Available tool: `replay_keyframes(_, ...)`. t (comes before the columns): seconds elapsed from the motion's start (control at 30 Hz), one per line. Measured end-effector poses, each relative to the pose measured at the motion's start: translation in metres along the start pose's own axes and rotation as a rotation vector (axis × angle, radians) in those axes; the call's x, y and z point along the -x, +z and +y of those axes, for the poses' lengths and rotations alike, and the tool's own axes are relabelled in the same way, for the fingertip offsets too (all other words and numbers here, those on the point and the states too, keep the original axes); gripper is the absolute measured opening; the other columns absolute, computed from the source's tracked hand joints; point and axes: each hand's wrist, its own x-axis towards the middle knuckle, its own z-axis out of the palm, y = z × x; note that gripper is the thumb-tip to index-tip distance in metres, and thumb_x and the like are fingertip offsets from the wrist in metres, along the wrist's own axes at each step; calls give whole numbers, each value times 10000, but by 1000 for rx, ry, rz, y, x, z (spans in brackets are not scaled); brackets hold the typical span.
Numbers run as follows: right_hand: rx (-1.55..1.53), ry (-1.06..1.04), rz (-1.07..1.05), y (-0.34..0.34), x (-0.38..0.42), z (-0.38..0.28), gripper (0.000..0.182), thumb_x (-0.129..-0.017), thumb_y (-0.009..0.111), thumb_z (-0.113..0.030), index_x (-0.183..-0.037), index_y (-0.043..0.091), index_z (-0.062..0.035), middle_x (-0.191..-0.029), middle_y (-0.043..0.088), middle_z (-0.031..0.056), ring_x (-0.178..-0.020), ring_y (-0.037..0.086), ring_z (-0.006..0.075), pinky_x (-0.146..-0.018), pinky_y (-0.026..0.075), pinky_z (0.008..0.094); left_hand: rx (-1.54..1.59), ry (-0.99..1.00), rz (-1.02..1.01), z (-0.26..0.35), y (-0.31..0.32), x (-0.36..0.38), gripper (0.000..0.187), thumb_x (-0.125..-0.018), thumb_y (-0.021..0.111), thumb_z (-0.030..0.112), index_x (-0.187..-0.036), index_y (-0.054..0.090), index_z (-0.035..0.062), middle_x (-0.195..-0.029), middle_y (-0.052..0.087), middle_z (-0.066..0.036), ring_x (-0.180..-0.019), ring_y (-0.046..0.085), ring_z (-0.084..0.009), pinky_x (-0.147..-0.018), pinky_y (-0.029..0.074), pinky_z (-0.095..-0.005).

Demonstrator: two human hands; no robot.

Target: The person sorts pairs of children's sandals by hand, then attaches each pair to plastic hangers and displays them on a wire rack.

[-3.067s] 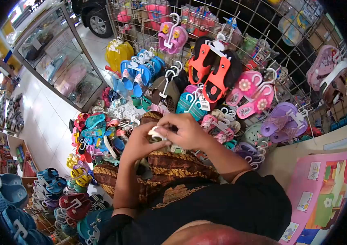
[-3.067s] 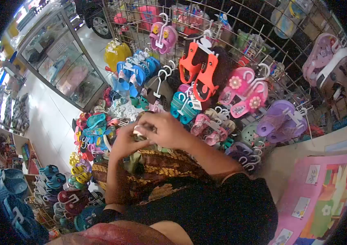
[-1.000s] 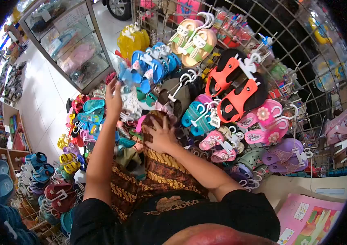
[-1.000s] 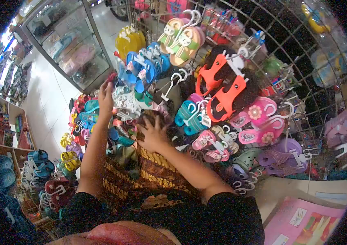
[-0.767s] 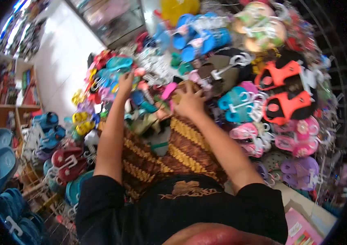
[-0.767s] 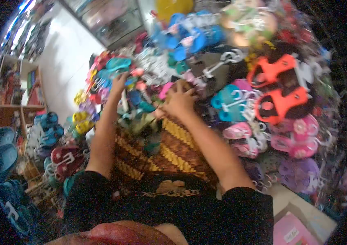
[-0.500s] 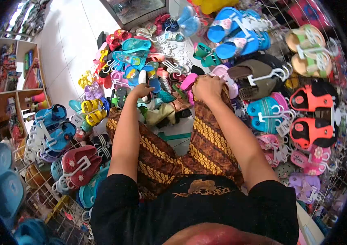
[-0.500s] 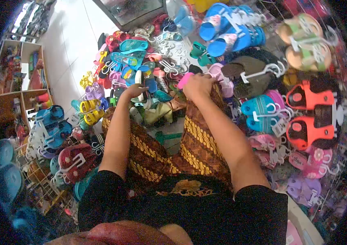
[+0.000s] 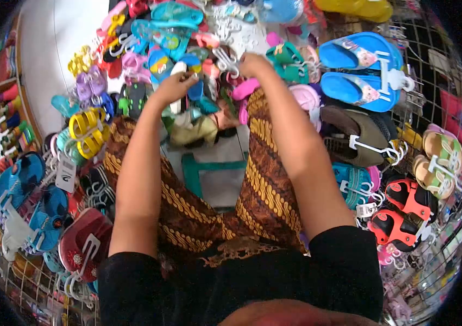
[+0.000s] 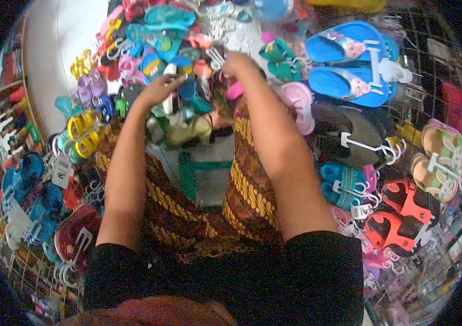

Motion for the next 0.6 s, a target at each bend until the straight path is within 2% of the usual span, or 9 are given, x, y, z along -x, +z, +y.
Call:
replay_keyframes(0.1,117,-49,55,12,-48,17,398,-774,607,-228,-1136,652,-69,-1157,639,192,-1059,627,351,-910,493,437,116,-68,10,10,-6,10,606,-859,625,485,-1165,610,-38,-933,683,-178,-809,667,-221,-751,514,-335)
replay_keyframes(0.13,136,-35,50,12,-57,17,401,-777,603,-231,-1141,653,-69,-1165,636,191,-1063,625,354,-916,490,436,113,-111,-39,5,-9,5,622,-886,595,480,-1207,583,-52,-1128,645,-206,-1056,610,-271,-926,455,-355)
replay_keyframes(0.23,234,-73,29,14,-84,20,381,-786,581,-255,-1115,663,-82,-1127,649,181,-1037,629,349,-903,490,411,138,-74,81,-4,-5,3,593,-853,634,479,-1093,633,-64,-833,685,-151,-741,661,-194,-700,518,-321)
replay_keyframes(0.3,324,-130,23,24,-103,21,348,-782,581,-301,-1054,681,-109,-1049,680,155,-982,641,330,-860,500,387,66,-118,163,-12,-5,0,625,-830,637,505,-1079,643,-67,-855,695,-181,-789,684,-248,-752,519,-340)
replay_keyframes(0.37,331,-264,6,41,-113,20,392,-797,599,-345,-1109,653,-113,-1053,675,163,-980,640,327,-865,497,394,13,-123,246,-21,-2,-1,636,-817,636,520,-1061,655,-67,-894,696,-210,-845,691,-282,-794,516,-353)
replay_keyframes(0.43,236,-343,-6,57,-102,14,427,-800,613,-362,-1149,633,-118,-1059,672,168,-980,640,326,-870,494,398,56,-271,216,-18,-10,2,613,-810,624,513,-1060,669,-44,-976,684,-238,-954,668,-324,-861,496,-374)
replay_keyframes(0.5,233,-306,-96,76,-90,4,456,-817,645,-345,-1209,602,-115,-1051,679,154,-993,636,326,-893,487,395,70,-338,260,-22,-14,2,605,-827,609,502,-1095,659,-38,-1007,680,-236,-982,656,-327,-872,487,-374)
replay_keyframes(0.57,282,-488,-336,98,-99,8,499,-815,654,-359,-1245,584,-116,-1111,656,171,-1025,624,323,-920,477,383,59,-322,350,-22,-14,4,601,-824,618,481,-1094,650,-55,-998,680,-239,-955,665,-316,-855,491,-367)
replay_keyframes(0.6,220,-574,-448,109,-106,10,545,-808,648,-385,-1285,564,-136,-1206,608,187,-1090,593,322,-957,457,369,64,-312,367,-21,-15,5,601,-823,620,476,-1090,648,-63,-994,680,-241,-949,667,-311,-852,491,-366)
